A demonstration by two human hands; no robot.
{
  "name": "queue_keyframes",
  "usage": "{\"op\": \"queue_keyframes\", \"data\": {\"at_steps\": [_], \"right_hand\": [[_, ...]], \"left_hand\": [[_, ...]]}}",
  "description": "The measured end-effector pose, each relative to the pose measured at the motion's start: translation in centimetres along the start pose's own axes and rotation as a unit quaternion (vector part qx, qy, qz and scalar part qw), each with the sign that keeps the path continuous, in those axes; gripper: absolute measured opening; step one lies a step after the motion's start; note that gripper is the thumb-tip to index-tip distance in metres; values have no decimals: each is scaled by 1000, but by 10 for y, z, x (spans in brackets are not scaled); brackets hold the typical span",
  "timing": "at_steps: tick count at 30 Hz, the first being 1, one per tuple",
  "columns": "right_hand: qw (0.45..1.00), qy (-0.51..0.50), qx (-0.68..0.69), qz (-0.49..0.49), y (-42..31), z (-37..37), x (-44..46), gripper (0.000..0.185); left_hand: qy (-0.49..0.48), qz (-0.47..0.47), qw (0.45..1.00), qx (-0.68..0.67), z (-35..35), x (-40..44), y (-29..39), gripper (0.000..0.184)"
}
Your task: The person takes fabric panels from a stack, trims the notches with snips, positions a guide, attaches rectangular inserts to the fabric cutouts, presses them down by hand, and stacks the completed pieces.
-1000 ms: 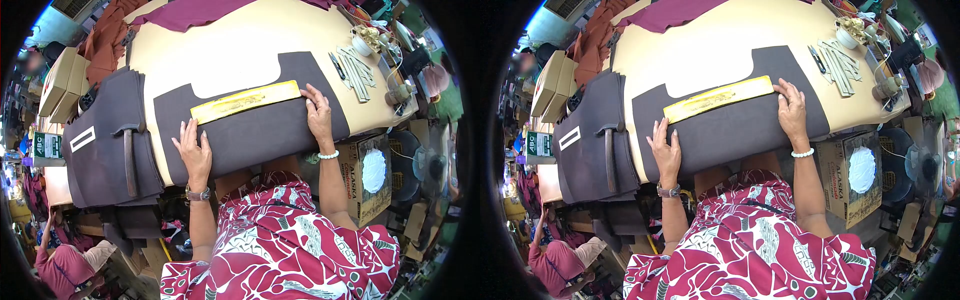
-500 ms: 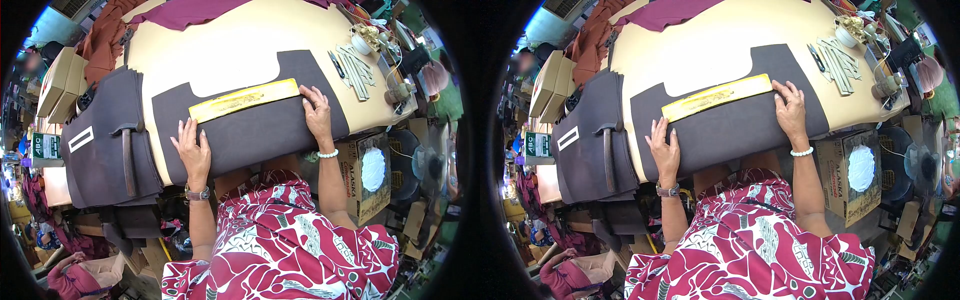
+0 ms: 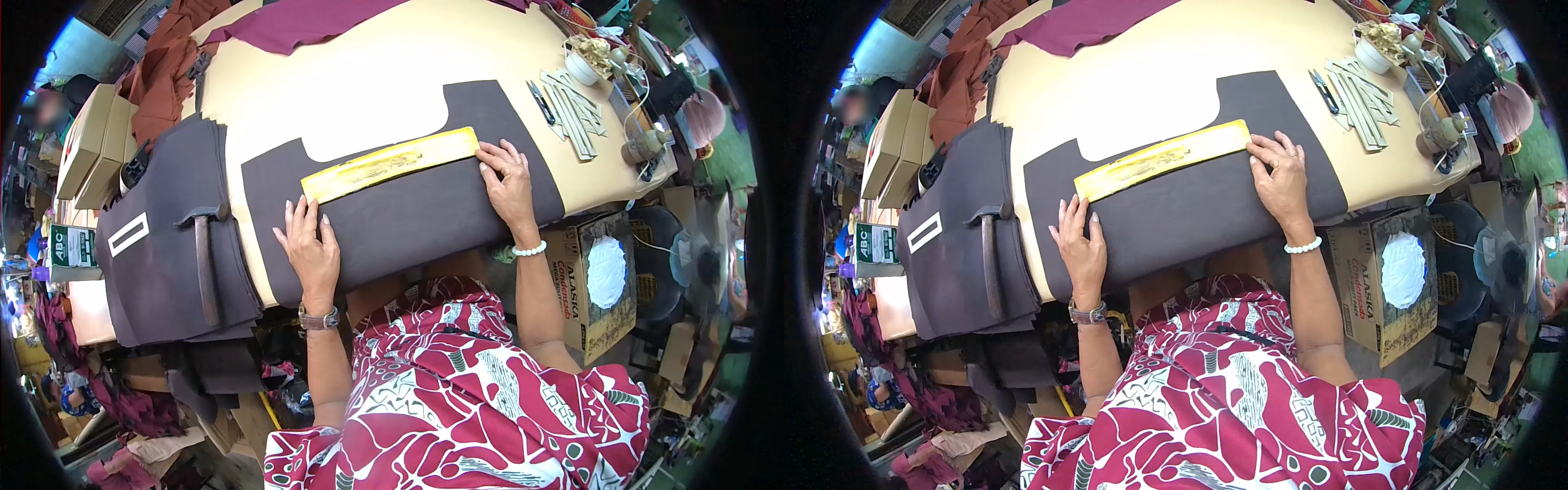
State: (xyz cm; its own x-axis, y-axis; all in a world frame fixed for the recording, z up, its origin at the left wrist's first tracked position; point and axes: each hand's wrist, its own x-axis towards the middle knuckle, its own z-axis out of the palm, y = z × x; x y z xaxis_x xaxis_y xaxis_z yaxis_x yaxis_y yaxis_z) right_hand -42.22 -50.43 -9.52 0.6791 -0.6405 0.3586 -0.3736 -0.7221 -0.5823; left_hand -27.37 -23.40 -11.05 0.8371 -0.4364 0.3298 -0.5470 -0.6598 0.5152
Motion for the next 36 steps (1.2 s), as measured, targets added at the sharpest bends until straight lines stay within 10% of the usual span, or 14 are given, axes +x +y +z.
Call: {"op": "queue_keyframes", "data": {"at_steps": [36], "right_hand": [[997, -1, -74, -29, -3, 2, -2, 23]], "left_hand": [[1, 0, 1000, 22, 2, -1, -2, 33]]}}
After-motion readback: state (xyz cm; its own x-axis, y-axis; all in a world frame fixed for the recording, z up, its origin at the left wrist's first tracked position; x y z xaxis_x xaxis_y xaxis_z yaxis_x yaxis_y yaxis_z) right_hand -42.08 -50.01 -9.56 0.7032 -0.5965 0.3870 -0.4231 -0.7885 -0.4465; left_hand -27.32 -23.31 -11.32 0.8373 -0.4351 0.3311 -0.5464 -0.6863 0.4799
